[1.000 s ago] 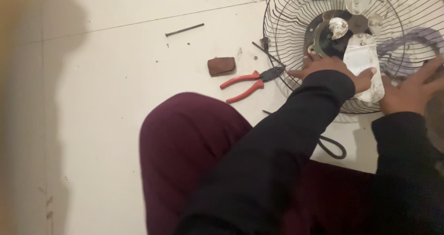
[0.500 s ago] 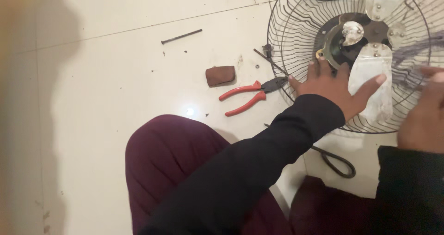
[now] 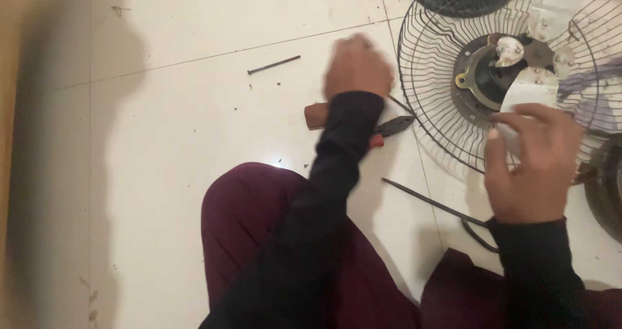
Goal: The person sits on the floor and disassembles an electric fan. They use a screwdriver and pliers to loosen the blade hub, remove the fan blades one at a time, handle small screws and nuts, and work on the motor hub with their hands.
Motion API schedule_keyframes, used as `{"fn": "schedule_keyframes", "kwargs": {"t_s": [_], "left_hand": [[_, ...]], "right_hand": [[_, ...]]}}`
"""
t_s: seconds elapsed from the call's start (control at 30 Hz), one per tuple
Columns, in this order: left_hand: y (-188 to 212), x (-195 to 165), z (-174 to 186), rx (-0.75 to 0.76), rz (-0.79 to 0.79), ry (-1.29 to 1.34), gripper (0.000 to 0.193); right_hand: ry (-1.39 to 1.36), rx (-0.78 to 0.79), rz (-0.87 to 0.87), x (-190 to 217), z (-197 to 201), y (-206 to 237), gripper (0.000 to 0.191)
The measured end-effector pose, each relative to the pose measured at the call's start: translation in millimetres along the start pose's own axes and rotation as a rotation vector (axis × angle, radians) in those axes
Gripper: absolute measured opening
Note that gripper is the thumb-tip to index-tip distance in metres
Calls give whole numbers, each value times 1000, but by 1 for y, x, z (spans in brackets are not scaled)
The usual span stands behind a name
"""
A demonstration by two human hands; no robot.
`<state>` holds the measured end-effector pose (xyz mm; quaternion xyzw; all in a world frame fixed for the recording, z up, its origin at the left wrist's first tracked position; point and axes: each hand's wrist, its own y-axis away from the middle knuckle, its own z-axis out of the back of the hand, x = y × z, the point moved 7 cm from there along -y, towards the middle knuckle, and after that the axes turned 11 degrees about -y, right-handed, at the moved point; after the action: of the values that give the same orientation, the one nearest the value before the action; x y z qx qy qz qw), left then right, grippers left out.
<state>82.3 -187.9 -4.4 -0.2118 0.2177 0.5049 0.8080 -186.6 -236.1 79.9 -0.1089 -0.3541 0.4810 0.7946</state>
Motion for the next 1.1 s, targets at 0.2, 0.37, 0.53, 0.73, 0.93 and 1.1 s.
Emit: {"fn": "schedule_keyframes", "kwargs": {"t_s": [0.2,0.37,0.53,0.73,0.93,1.1], "left_hand": [[1,21,-43,207,34,-230,46],[-2,11,-63,284,-90,-340,28],[-18,47,-67,399,84,-163,30],[-77,46,16,-74,-7,-71,37],[-16,-40,60,94,-577,373,24],[21,-45,52,290,-491,377,25]], "right_hand": [[-232,-18,92,50,6,-16,12],[-366,36,-173,37,16,-20,13],[-574,-41,-287,14,22,-18,16],[-596,9,-314,13,8,-10,16],[-492,39,-124,34,-16,-11,22],[-289,223,-97,57,-61,-2,61]]}}
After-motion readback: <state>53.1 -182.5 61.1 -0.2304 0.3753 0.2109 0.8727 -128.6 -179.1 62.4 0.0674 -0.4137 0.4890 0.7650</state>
